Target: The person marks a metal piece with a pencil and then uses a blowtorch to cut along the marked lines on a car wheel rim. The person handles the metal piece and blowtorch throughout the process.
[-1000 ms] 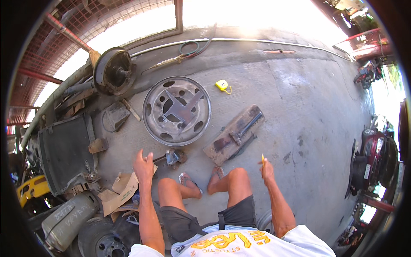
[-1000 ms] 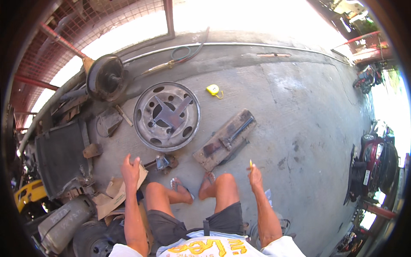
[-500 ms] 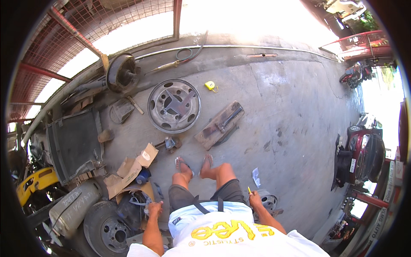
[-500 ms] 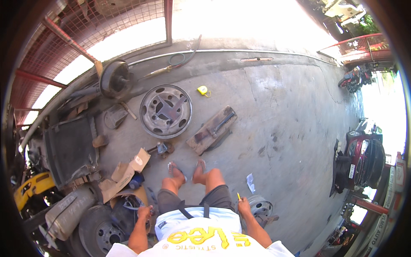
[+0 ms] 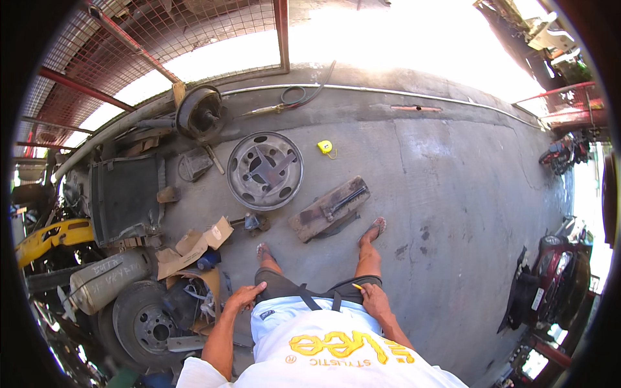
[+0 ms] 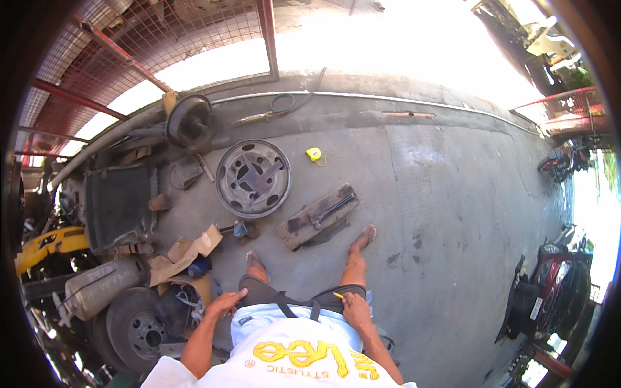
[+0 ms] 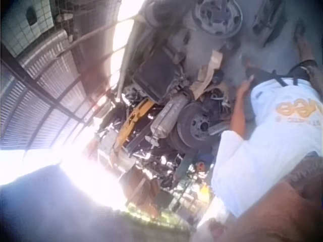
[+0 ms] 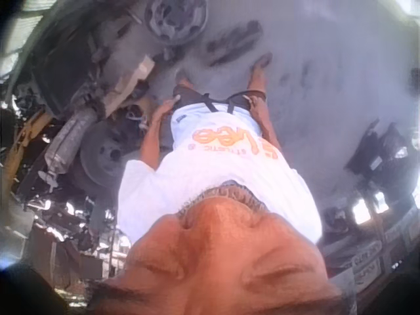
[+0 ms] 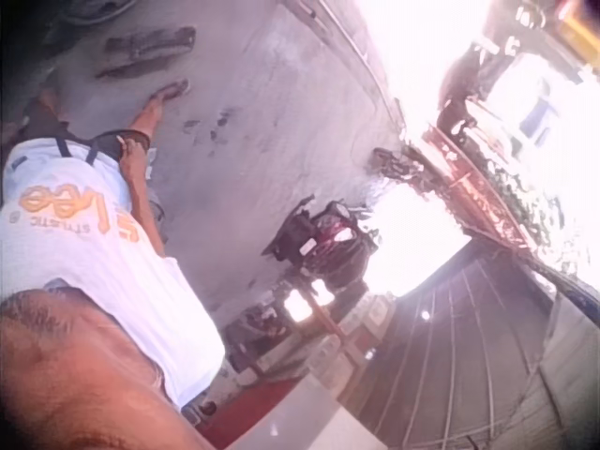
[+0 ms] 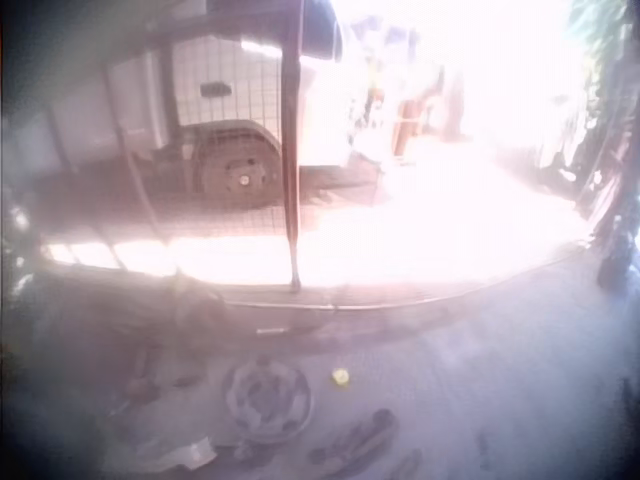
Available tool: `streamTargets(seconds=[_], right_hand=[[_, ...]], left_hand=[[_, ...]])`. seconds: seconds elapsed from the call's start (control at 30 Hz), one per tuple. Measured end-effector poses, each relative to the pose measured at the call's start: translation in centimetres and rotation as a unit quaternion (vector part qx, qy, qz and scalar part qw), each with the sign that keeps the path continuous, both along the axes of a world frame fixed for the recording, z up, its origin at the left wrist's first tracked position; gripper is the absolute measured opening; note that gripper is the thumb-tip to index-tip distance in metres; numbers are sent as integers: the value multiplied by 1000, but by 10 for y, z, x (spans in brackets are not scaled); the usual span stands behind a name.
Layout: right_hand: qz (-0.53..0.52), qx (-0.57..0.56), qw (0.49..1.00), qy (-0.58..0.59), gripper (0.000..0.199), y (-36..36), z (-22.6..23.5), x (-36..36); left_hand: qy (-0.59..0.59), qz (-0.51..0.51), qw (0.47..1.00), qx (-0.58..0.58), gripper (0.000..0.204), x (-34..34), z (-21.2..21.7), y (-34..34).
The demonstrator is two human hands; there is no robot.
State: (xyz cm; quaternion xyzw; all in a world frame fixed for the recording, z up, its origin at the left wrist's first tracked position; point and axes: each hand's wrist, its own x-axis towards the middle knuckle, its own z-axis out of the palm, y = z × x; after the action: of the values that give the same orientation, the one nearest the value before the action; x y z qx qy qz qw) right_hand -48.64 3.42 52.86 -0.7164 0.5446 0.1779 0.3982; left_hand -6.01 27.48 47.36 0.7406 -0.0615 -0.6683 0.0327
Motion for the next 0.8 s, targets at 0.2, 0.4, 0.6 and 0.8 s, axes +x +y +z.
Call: streamTargets(seconds=[0.2,0.4,0.6,0.8], right_hand=[[65,-46,997,-17,25,-173,-19,-118],[-66,70,995,-28,32,-320,14,-195],[-149,52,976,-150,29,-499,47,-144],[-143,117,963,-195,29,-603,88,-58]], left_hand=[[-127,-98,987,-21,92,-142,-4,-142],[-169,13,971,-171,71,-239,52,-325],[-54,118,942,-310,59,-301,79,-456],[-199,183,924,-271,57,-302,35,-501]])
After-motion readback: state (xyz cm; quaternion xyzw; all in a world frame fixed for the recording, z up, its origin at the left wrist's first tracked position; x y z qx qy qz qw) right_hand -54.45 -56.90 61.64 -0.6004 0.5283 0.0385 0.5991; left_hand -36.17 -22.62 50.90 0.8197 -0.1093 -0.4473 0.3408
